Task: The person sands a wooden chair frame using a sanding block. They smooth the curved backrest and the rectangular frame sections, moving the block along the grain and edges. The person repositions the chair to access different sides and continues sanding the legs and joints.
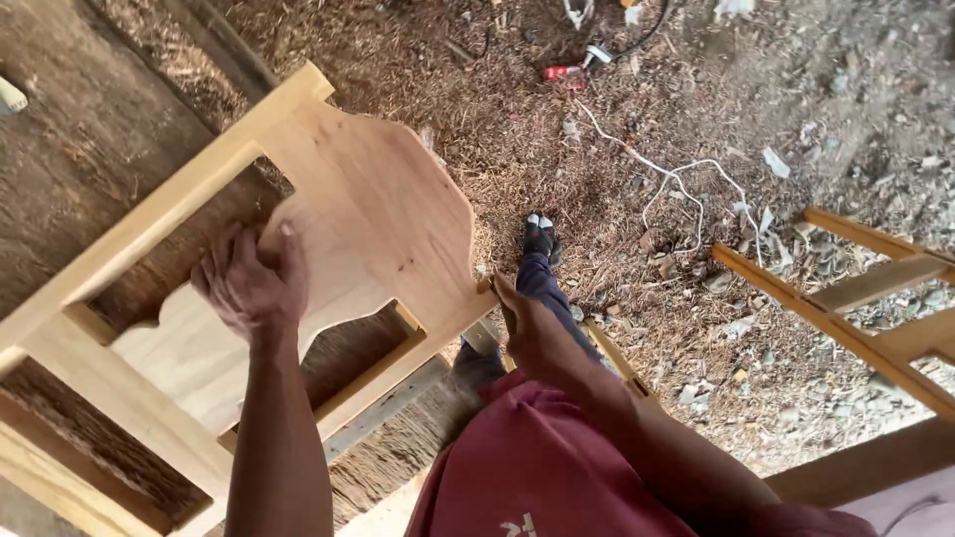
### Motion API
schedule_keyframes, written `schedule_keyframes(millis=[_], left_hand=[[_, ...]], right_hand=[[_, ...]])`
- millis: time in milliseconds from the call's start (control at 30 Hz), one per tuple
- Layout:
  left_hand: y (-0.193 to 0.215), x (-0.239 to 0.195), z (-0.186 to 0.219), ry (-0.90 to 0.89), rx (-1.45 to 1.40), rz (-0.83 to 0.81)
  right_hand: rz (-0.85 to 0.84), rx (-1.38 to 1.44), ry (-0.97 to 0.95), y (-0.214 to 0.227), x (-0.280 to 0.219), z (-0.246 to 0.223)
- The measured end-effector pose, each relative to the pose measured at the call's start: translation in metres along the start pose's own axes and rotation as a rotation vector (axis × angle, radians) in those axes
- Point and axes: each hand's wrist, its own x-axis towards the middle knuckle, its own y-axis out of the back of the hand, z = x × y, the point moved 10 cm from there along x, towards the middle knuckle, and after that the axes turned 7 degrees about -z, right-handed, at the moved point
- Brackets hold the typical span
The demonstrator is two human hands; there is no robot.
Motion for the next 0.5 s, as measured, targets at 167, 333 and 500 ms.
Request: schedule_keyframes(millis=[167, 333, 500], left_hand=[[0.008, 0.008, 0.015, 0.015, -0.012, -0.038], [0.021, 0.021, 0.036, 0.019, -0.004, -0.078], [0.018, 0.021, 0.034, 0.035, 0.003, -0.104]], right_hand=[[-0.08, 0.041, -0.039, 0.001, 0.006, -0.008], [-0.174, 0.067, 0.063, 0.0, -0.002, 0.007], [-0.166, 0.035, 0.213, -0.011, 0.014, 0.047]])
